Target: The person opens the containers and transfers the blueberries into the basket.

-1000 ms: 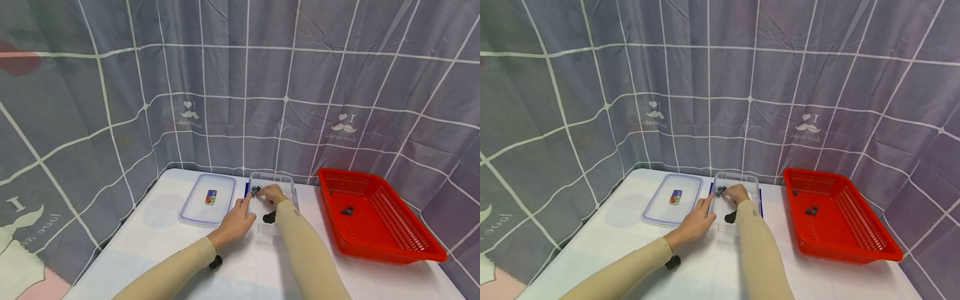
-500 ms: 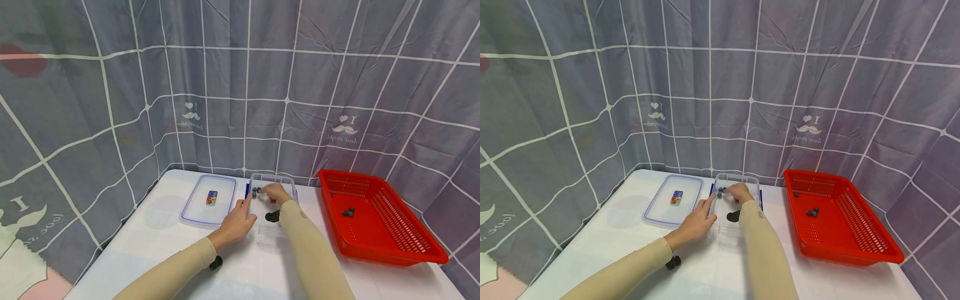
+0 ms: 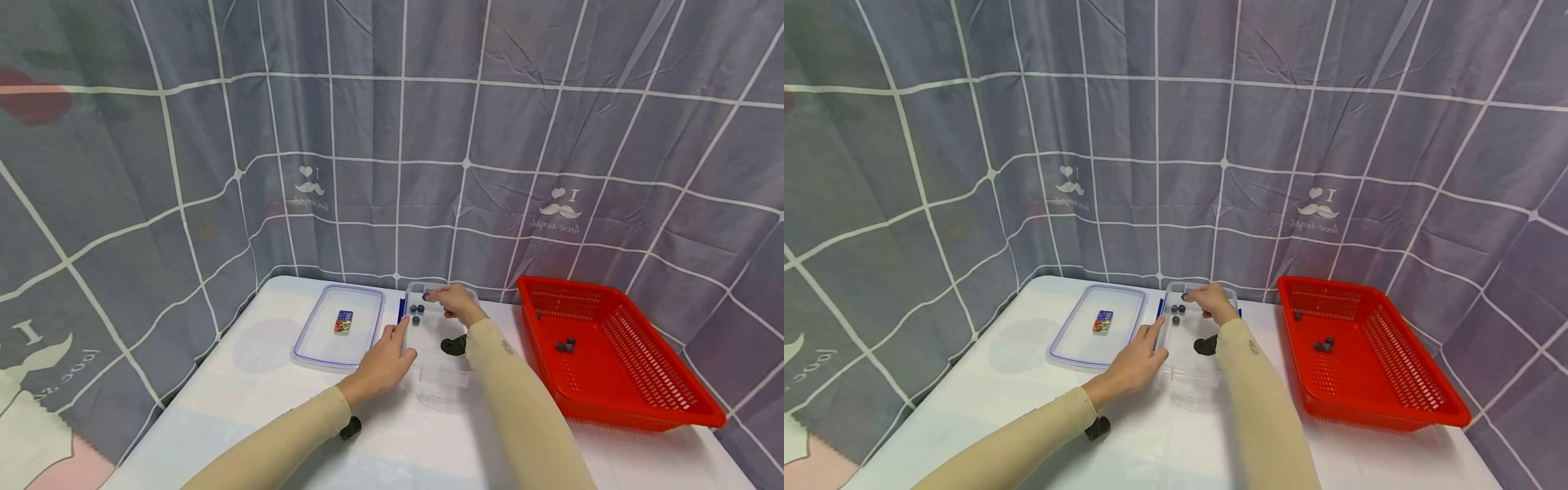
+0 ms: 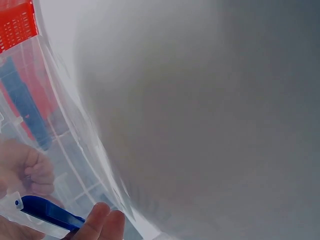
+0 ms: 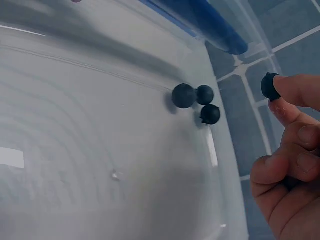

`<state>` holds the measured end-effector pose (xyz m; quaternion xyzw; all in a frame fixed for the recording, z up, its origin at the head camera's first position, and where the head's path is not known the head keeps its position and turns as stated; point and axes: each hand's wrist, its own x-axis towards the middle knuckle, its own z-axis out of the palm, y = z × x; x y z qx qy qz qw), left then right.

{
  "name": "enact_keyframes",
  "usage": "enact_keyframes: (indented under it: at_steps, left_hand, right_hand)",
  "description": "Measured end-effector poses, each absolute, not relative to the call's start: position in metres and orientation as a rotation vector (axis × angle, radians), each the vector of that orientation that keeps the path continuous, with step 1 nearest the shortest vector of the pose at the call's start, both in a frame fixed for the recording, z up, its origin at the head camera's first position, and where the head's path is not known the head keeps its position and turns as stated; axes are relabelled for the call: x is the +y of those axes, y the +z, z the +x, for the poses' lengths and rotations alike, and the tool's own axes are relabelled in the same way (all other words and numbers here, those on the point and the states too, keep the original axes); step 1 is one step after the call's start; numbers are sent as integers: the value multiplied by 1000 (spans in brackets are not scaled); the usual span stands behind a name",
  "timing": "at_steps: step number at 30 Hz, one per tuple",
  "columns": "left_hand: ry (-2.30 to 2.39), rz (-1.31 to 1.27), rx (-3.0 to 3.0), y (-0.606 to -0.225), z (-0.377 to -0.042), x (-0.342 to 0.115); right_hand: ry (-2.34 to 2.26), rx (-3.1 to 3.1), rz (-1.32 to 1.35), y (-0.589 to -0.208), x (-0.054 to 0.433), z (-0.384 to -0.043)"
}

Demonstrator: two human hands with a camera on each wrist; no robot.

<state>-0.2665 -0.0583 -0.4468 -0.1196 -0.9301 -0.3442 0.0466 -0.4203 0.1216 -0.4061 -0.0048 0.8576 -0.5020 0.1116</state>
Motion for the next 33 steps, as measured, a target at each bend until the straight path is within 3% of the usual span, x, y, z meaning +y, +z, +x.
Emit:
enact_keyframes:
  at_steps: [10,33]
  left_hand:
    - [-1064,-366,-2824,-445,-265,-56]
    - [-1065,-370,-2802,-448,-267,-58]
  right_hand:
    - [-1535,2505,-134,-379,149,-410]
    - [-1467,2621,-128,-322,236,-392]
